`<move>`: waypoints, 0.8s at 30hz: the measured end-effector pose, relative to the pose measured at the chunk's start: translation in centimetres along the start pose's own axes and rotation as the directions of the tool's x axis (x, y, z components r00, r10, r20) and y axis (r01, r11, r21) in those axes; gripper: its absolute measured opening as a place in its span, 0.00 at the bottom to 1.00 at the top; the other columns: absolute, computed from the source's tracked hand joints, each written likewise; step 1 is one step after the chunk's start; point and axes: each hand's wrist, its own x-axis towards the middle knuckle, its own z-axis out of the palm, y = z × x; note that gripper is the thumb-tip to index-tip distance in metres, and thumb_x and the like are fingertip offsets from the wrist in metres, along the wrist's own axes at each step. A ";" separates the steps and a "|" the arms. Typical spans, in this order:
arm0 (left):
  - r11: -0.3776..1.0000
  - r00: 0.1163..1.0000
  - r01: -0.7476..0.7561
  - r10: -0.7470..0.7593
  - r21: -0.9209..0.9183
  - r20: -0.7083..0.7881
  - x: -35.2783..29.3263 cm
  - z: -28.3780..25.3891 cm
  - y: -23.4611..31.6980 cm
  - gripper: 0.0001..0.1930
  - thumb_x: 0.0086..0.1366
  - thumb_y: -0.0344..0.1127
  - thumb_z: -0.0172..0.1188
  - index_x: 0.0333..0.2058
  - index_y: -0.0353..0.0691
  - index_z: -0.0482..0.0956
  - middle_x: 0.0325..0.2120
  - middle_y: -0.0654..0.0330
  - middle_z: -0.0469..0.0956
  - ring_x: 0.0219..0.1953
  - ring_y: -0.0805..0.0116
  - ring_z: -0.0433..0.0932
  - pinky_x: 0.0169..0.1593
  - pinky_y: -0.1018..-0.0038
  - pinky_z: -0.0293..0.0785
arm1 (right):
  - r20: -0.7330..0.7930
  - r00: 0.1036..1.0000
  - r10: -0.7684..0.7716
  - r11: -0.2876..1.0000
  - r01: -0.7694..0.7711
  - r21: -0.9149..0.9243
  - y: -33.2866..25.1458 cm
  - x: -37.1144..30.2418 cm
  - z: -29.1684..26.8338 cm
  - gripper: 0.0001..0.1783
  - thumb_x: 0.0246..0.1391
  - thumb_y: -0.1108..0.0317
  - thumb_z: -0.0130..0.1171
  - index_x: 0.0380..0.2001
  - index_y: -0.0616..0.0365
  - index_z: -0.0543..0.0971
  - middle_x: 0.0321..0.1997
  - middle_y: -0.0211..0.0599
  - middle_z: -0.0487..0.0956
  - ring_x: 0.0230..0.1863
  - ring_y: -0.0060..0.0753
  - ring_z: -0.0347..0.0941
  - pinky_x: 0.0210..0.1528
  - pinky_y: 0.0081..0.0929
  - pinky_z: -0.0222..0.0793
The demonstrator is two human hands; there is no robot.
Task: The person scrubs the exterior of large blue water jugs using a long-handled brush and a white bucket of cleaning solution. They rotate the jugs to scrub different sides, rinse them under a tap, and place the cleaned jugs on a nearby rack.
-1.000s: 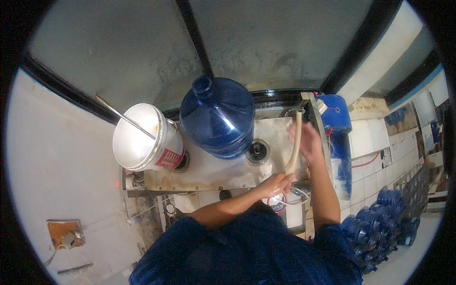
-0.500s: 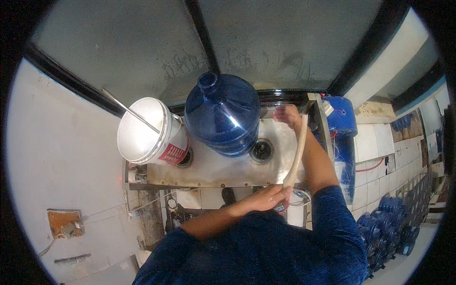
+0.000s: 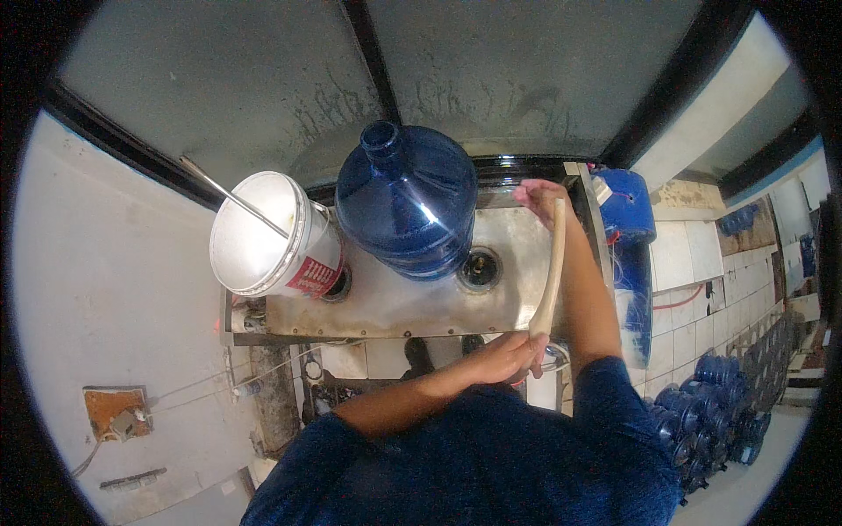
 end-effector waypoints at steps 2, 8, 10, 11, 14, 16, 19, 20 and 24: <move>0.999 0.999 -0.022 0.021 0.035 0.026 0.0 -0.4 1.3 0.32 0.80 0.55 0.35 0.28 0.35 0.76 0.23 0.59 0.79 0.20 0.72 0.72 0.26 0.72 0.69 | -0.133 0.988 -0.076 0.902 0.125 0.414 1.1 -1.1 1.9 0.23 0.54 0.77 0.65 0.50 0.79 0.74 0.49 0.53 0.80 0.43 0.38 0.84 0.54 0.24 0.82; 0.995 0.990 0.099 -0.097 -0.016 0.106 0.0 -0.2 2.4 0.28 0.80 0.56 0.37 0.32 0.39 0.75 0.26 0.62 0.78 0.29 0.71 0.74 0.37 0.71 0.71 | -0.121 0.992 0.038 0.892 0.021 0.451 3.3 0.9 0.5 0.14 0.51 0.66 0.67 0.38 0.63 0.79 0.32 0.38 0.80 0.32 0.33 0.80 0.32 0.29 0.77; 0.997 0.997 0.053 -0.049 -0.058 0.064 0.0 0.6 2.1 0.29 0.79 0.56 0.38 0.32 0.37 0.75 0.25 0.58 0.80 0.26 0.70 0.75 0.35 0.70 0.72 | -0.040 0.998 -0.058 0.987 0.063 0.149 3.9 1.8 -1.5 0.11 0.48 0.67 0.67 0.33 0.60 0.79 0.29 0.36 0.80 0.31 0.34 0.80 0.31 0.32 0.75; 0.998 0.998 0.010 -0.006 -0.055 0.067 0.0 0.8 2.4 0.28 0.79 0.56 0.38 0.32 0.37 0.74 0.25 0.58 0.81 0.26 0.70 0.74 0.36 0.70 0.72 | 0.055 0.984 -0.172 0.975 0.178 -0.131 4.4 2.4 -3.5 0.10 0.46 0.67 0.68 0.31 0.59 0.79 0.28 0.35 0.80 0.30 0.34 0.79 0.30 0.33 0.73; 0.994 0.992 -0.007 0.021 -0.113 0.128 0.4 1.3 2.1 0.28 0.79 0.56 0.38 0.32 0.38 0.74 0.25 0.58 0.81 0.26 0.71 0.75 0.36 0.70 0.72 | 0.551 0.774 -0.312 0.002 0.580 -0.814 2.8 4.6 -7.9 0.08 0.45 0.68 0.67 0.29 0.57 0.80 0.28 0.34 0.81 0.32 0.35 0.80 0.31 0.38 0.73; 0.991 0.995 0.028 -0.015 -0.132 0.099 0.7 1.2 1.1 0.28 0.79 0.56 0.38 0.32 0.38 0.74 0.25 0.58 0.80 0.28 0.71 0.76 0.37 0.71 0.72 | 0.548 0.836 -0.031 -0.181 0.535 -0.825 -0.2 3.9 -4.5 0.08 0.51 0.68 0.65 0.33 0.59 0.81 0.32 0.38 0.83 0.38 0.34 0.82 0.36 0.40 0.76; 0.986 0.990 0.118 -0.109 -0.114 0.087 1.3 1.2 0.4 0.28 0.79 0.58 0.38 0.32 0.39 0.74 0.27 0.59 0.80 0.31 0.71 0.78 0.38 0.72 0.73 | 0.270 0.955 -0.120 0.714 0.272 -0.646 -1.0 -0.7 0.2 0.11 0.59 0.67 0.61 0.41 0.62 0.81 0.37 0.40 0.85 0.41 0.34 0.83 0.41 0.40 0.78; 0.978 0.982 0.170 -0.158 -0.122 0.107 1.5 0.8 1.3 0.28 0.78 0.59 0.38 0.33 0.40 0.74 0.28 0.60 0.80 0.33 0.70 0.80 0.39 0.71 0.75 | 0.085 0.990 -0.110 0.972 0.125 -0.198 -0.4 -2.7 0.8 0.12 0.62 0.66 0.59 0.44 0.63 0.80 0.39 0.40 0.85 0.41 0.34 0.83 0.42 0.40 0.79; 0.906 0.975 0.210 -0.166 -0.368 0.148 4.2 -0.1 0.7 0.30 0.76 0.64 0.39 0.35 0.42 0.74 0.29 0.56 0.81 0.35 0.64 0.84 0.37 0.67 0.80 | -0.246 0.964 -0.104 0.994 0.093 -0.058 -1.2 -9.3 2.7 0.16 0.65 0.68 0.55 0.50 0.68 0.80 0.46 0.46 0.82 0.44 0.38 0.81 0.50 0.27 0.77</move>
